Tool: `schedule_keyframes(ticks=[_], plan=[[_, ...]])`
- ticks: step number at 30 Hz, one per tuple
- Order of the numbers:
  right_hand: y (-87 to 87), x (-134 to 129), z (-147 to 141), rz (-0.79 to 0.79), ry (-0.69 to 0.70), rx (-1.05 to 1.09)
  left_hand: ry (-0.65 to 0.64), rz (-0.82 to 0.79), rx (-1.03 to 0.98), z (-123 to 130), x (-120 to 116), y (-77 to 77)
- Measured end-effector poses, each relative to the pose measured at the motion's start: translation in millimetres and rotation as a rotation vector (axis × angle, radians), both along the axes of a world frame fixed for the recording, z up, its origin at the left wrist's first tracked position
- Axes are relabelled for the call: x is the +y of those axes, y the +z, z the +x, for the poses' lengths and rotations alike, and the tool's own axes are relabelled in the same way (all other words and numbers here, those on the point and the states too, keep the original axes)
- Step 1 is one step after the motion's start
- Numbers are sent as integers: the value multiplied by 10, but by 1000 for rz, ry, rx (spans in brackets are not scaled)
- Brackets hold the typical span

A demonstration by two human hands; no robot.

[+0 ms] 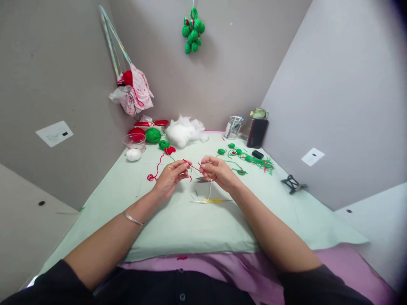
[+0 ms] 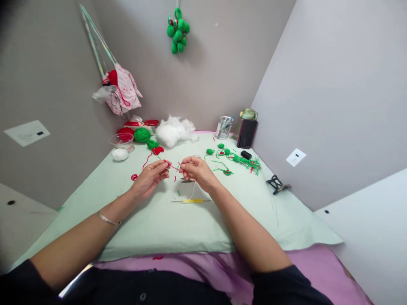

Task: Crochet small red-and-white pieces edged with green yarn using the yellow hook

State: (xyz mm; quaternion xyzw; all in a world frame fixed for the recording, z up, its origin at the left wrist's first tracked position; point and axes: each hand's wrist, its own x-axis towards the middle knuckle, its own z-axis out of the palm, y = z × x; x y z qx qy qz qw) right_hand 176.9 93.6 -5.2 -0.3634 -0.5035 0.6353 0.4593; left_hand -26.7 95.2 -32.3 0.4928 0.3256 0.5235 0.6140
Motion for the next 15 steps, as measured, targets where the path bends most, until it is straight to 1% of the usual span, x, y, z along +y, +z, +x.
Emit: schedule_keyframes(ticks=[4,8,11,13,15], plan=[[-84,39,6,-22,14,-66,9,93,84,51,-83,49],[-106,5,-33,-10,126,-136,17,153,141,88,-117,45],[-82,-46,-74,5,199,-166,18,147,159,86,-101,20],[-77,-59,-91,11,194,-165,17,129,167,85,-94,9],[-86,-47,-95,11,159,-152,23,102,168,88,-96,5]])
